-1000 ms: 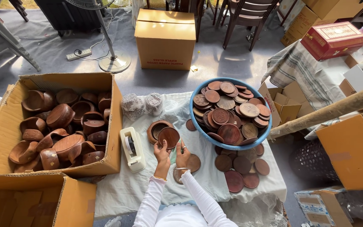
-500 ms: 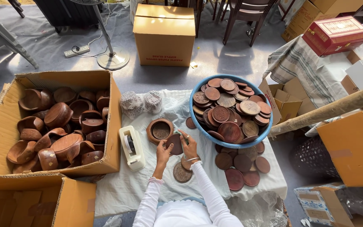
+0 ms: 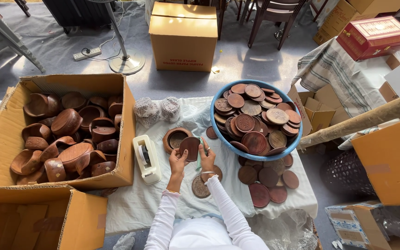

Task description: The person sits at a table and uses a green cloth to polish small, round wooden items. They pick up each item from a blue bowl, rub it with the cloth, and place it on the table. The person also handles a small wooden bowl during the process.

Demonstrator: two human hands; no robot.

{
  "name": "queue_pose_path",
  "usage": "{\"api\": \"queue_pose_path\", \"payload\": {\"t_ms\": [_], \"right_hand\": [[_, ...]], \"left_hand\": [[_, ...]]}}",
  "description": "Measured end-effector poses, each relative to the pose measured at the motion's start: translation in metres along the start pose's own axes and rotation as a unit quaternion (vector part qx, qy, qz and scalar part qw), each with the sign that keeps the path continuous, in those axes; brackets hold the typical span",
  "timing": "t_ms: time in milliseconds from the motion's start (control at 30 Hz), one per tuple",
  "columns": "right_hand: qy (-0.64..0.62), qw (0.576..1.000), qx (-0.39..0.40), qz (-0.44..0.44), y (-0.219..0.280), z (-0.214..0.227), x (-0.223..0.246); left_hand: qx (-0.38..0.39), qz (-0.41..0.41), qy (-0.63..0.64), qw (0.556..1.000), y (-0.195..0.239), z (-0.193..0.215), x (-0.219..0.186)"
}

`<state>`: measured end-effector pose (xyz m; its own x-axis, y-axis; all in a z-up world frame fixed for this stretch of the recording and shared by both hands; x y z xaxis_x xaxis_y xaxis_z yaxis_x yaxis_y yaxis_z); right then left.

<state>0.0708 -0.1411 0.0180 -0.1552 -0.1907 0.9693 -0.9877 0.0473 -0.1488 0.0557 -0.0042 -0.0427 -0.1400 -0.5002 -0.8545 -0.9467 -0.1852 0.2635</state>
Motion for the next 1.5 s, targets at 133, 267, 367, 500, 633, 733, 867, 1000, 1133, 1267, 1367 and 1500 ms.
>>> {"api": "queue_pose_path", "payload": {"t_ms": [133, 267, 367, 500, 633, 733, 867, 1000, 1133, 1267, 1367, 1500], "right_hand": [[-0.031, 0.996, -0.068, -0.046, 0.024, -0.012, 0.004], [0.02, 0.996, -0.085, -0.019, 0.03, 0.001, -0.016], [0.042, 0.997, -0.006, -0.058, 0.022, 0.02, -0.022], [0.153, 0.964, 0.214, -0.042, 0.015, 0.021, -0.023], [0.006, 0.973, 0.212, -0.087, 0.02, 0.01, -0.026], [-0.177, 0.962, 0.118, -0.173, 0.028, -0.006, -0.015], [-0.052, 0.996, 0.009, -0.069, 0.029, -0.009, -0.015], [0.057, 0.997, -0.049, -0.025, 0.04, -0.022, 0.015], [0.033, 0.998, -0.045, -0.012, 0.055, -0.033, 0.022], [0.031, 0.997, 0.069, 0.004, 0.061, -0.048, 0.034], [0.141, 0.979, 0.132, 0.06, 0.056, -0.053, 0.038], [0.389, 0.901, 0.115, 0.156, 0.05, -0.056, 0.033]], "left_hand": [[-0.023, -0.002, 0.141, 0.99, -0.012, 0.005, 0.038], [-0.033, 0.001, 0.099, 0.995, -0.013, 0.014, 0.037], [-0.005, -0.053, -0.064, 0.997, -0.017, 0.029, 0.021], [0.085, -0.048, -0.251, 0.963, -0.01, 0.028, -0.018], [0.085, -0.051, -0.248, 0.964, -0.003, 0.02, -0.022], [0.035, -0.099, -0.152, 0.983, -0.02, 0.03, 0.011], [-0.028, -0.114, 0.022, 0.993, -0.036, 0.043, 0.055], [-0.061, -0.07, 0.191, 0.977, -0.028, 0.023, 0.052], [-0.043, -0.058, 0.189, 0.979, -0.034, 0.022, 0.063], [0.017, 0.073, 0.174, 0.982, -0.05, 0.027, 0.09], [0.068, 0.116, 0.22, 0.966, -0.026, 0.011, 0.053], [0.104, 0.097, 0.284, 0.948, 0.008, -0.008, -0.009]]}}
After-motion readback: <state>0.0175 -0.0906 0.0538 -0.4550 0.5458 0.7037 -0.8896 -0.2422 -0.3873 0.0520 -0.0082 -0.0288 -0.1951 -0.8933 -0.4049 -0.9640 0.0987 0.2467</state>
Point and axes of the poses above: each hand's wrist, its own y-axis away from the middle knuckle, its own z-axis out of the back of the hand, x = y × z, the point moved 4 cm from there along -y, towards the middle knuckle, and after that the axes turned 6 degrees about x, right-handed, at the moved point
